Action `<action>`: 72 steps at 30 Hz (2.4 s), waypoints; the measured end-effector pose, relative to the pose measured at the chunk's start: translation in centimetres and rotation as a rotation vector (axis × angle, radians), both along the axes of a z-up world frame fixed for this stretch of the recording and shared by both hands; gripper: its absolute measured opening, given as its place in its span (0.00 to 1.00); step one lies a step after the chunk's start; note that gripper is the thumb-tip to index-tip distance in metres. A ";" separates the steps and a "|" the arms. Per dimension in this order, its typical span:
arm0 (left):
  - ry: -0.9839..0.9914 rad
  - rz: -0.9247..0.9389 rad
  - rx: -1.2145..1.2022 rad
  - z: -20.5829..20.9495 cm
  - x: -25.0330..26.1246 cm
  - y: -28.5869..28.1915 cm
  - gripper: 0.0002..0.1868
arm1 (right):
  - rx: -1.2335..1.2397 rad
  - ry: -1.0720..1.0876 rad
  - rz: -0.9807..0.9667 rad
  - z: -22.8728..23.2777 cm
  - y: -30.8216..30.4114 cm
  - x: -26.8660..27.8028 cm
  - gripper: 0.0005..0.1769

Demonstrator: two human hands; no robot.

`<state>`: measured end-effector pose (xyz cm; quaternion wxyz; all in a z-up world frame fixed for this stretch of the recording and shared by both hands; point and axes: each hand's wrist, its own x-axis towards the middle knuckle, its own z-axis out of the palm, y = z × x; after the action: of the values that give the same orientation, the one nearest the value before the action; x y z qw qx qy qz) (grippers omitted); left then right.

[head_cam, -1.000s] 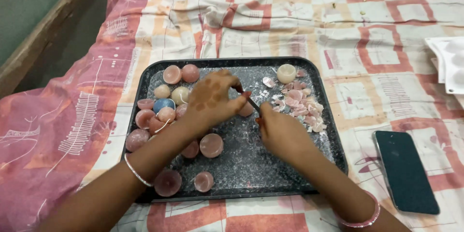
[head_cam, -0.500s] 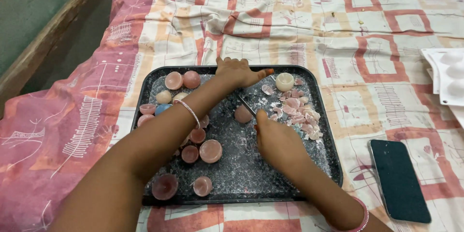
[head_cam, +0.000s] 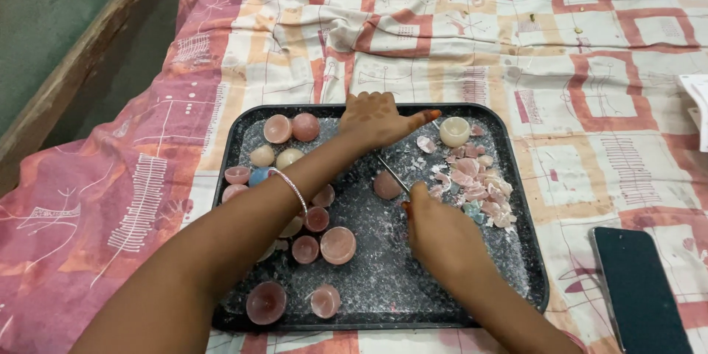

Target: The recorder is using a knife to scrape excess wax from small, semi-spherical wax objects on a tray.

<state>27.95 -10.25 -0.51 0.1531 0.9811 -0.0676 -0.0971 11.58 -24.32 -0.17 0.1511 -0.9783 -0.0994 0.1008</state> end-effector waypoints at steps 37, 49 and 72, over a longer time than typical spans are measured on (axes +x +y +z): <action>0.022 0.022 -0.139 0.1 0.2 -0.3 0.50 | 0.314 0.524 -0.181 -1.9 -1.3 3.7 0.29; -0.127 -0.082 -0.169 -1.9 1.0 -0.3 0.54 | 0.241 0.473 -0.205 -2.8 -0.7 4.0 0.25; -0.245 -0.146 -0.169 -3.8 1.7 0.2 0.52 | 0.152 0.337 -0.104 -2.8 -0.2 4.3 0.11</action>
<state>29.67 -10.08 -4.27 0.2184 0.9617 -0.1646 0.0184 15.93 -24.54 -2.96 0.2442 -0.9372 -0.0292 0.2473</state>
